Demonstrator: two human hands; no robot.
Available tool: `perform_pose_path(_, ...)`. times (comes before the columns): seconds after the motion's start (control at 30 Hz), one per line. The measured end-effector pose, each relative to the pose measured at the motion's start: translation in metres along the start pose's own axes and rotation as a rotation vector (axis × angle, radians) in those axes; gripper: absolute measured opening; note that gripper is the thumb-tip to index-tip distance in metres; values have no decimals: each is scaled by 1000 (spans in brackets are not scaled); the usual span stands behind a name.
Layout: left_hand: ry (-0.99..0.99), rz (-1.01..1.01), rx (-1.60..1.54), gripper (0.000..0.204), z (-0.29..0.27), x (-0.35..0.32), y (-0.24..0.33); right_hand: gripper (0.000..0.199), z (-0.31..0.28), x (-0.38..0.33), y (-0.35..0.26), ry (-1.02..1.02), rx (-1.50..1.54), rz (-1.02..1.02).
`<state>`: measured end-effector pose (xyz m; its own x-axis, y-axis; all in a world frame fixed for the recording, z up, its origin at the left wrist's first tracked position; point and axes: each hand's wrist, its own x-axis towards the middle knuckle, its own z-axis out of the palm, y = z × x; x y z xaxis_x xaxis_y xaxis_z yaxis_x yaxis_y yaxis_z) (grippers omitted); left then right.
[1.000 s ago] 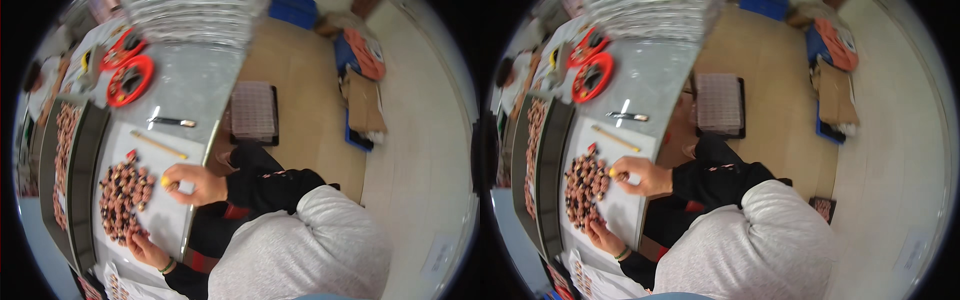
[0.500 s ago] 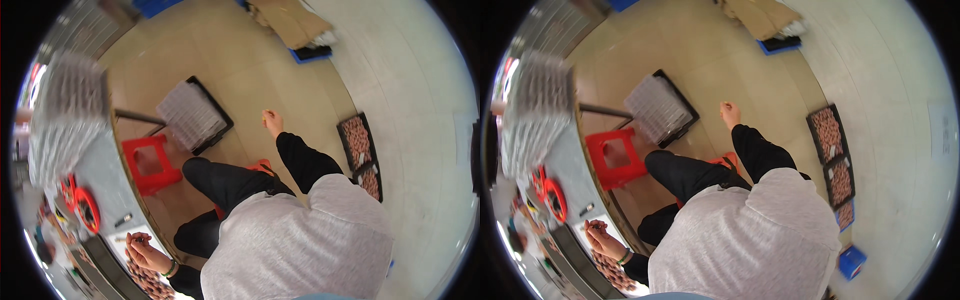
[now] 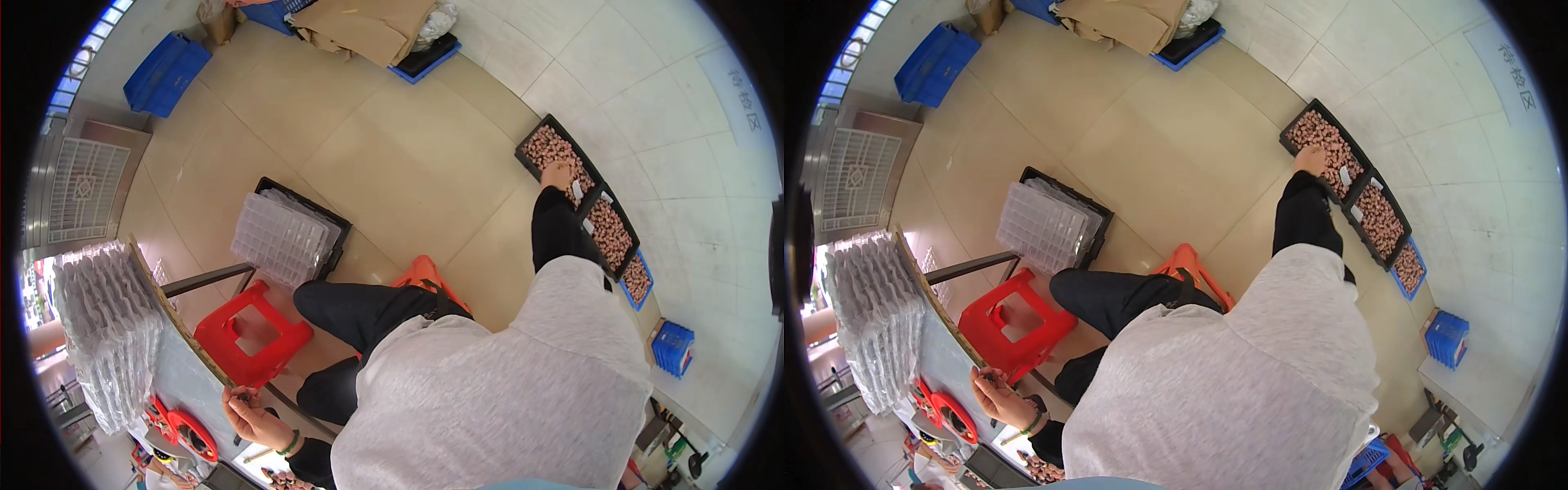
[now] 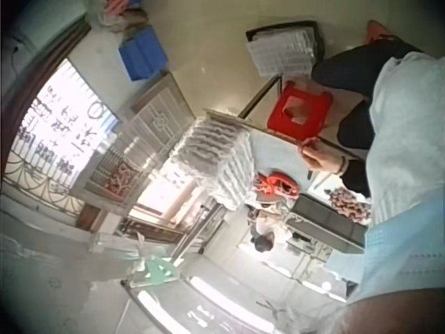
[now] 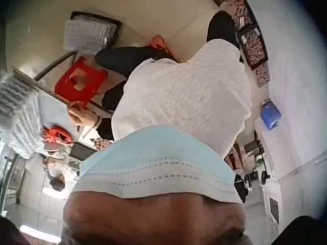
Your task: The person assembles small toy figures by attaching pieces to them by hand and places the assembled figures into compartments on a tray.
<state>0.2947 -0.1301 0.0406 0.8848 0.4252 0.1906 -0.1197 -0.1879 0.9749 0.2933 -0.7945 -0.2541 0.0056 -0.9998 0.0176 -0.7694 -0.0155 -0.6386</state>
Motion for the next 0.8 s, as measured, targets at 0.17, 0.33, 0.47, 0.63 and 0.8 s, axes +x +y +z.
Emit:
perform_pose_path(0.17, 143, -25, 97, 27, -5, -11, 5, 20, 94, -158, 22, -417, 4, -293)
perform_pose_path(0.33, 360, -134, 136, 24, -37, -47, 27, 26, 96, -393, -46, -1170, 306, -691)
perform_pose_path(0.47, 488, -84, 41, 22, -60, -90, 37, 27, 39, -505, -131, -1684, 540, -1268)
perform_pose_path(0.63, 669, -68, 45, 22, -77, -152, 39, 28, -21, -568, -172, -2216, 415, -1063)
perform_pose_path(0.8, 841, -86, 15, 22, -89, -218, 38, 24, -94, -605, -149, -2431, 509, -1015)
